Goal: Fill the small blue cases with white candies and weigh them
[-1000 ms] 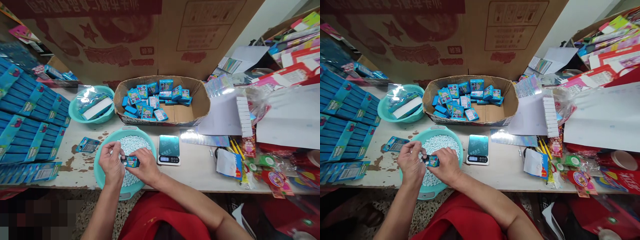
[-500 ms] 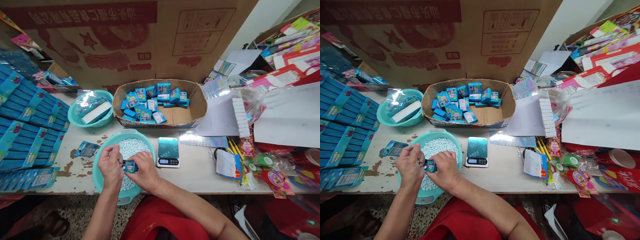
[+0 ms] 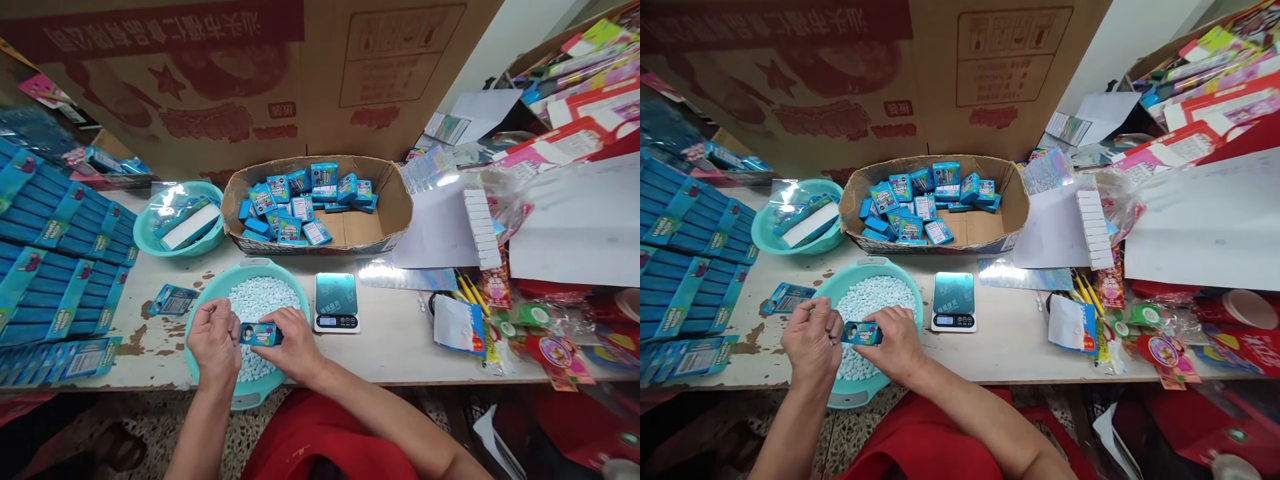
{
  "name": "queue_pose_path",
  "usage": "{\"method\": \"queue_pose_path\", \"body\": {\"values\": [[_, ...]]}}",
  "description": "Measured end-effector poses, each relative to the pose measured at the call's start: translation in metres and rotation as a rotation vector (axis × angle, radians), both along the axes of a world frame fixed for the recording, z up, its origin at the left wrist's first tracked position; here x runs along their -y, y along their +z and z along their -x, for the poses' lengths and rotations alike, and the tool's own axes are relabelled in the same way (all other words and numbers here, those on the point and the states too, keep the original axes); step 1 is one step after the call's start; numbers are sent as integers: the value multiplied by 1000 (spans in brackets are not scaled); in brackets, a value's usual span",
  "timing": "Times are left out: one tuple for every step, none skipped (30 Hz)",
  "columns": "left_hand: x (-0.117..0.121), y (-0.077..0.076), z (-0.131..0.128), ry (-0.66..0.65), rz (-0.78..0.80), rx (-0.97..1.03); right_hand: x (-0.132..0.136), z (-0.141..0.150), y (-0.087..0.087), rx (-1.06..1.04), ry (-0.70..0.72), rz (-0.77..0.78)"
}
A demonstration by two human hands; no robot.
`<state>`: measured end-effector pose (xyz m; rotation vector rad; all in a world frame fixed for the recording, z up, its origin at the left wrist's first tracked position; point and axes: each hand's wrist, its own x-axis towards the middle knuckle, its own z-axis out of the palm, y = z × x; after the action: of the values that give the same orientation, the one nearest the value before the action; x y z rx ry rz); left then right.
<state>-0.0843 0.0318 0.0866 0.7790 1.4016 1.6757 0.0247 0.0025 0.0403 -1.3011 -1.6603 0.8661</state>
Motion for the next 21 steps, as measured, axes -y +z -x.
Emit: {"method": "queue_pose_path", "body": {"values": [[0, -1, 0, 9, -12, -11, 1, 0, 0, 6, -1, 1], [0, -3, -1, 17, -16, -31, 2, 1, 0, 17, -2, 2], [1, -4, -2, 24, -15, -57, 3, 2, 0, 28, 1, 2], [1, -6, -3, 35, -10, -88, 3, 2, 0, 40, 10, -3], [2, -7, -4, 47, -6, -121, 4, 3, 0, 50, 19, -9], [2, -9, -5, 57, -2, -147, 5, 4, 0, 58, 24, -12], [3, -11, -6, 62, 0, -164, 5, 4, 0, 64, 26, -11], [3, -12, -7, 64, 2, -172, 5, 5, -1, 66, 23, -7], [3, -13, -7, 65, 4, -172, 5, 5, -1, 65, 19, -3], [3, -14, -8, 65, 7, -165, 5, 5, -2, 60, 17, 0], [3, -14, -8, 64, 7, -156, 5, 5, -2, 52, 15, 1], [3, -13, -9, 64, 4, -146, 4, 6, -3, 41, 16, 4], [4, -11, -10, 60, 2, -134, 3, 6, -3, 28, 16, 8], [4, -8, -11, 53, 0, -118, 2, 6, -3, 11, 18, 14], [3, -5, -11, 44, -3, -98, 2, 5, -2, -10, 18, 24], [3, -2, -11, 35, -8, -76, 1, 4, -1, -40, 17, 37], [2, 1, -10, 33, -17, -55, 2, 1, 2, -83, 12, 53], [1, 4, -7, 35, -30, -40, 3, -4, 5, -140, 2, 72], [-1, 4, -3, 46, -46, -35, 5, -10, 9, -204, -10, 92], [-3, 2, 4, 64, -53, -48, 8, -18, 14, -267, -16, 110], [-5, -3, 12, 79, -39, -94, 13, -29, 19, -321, -18, 124]]}}
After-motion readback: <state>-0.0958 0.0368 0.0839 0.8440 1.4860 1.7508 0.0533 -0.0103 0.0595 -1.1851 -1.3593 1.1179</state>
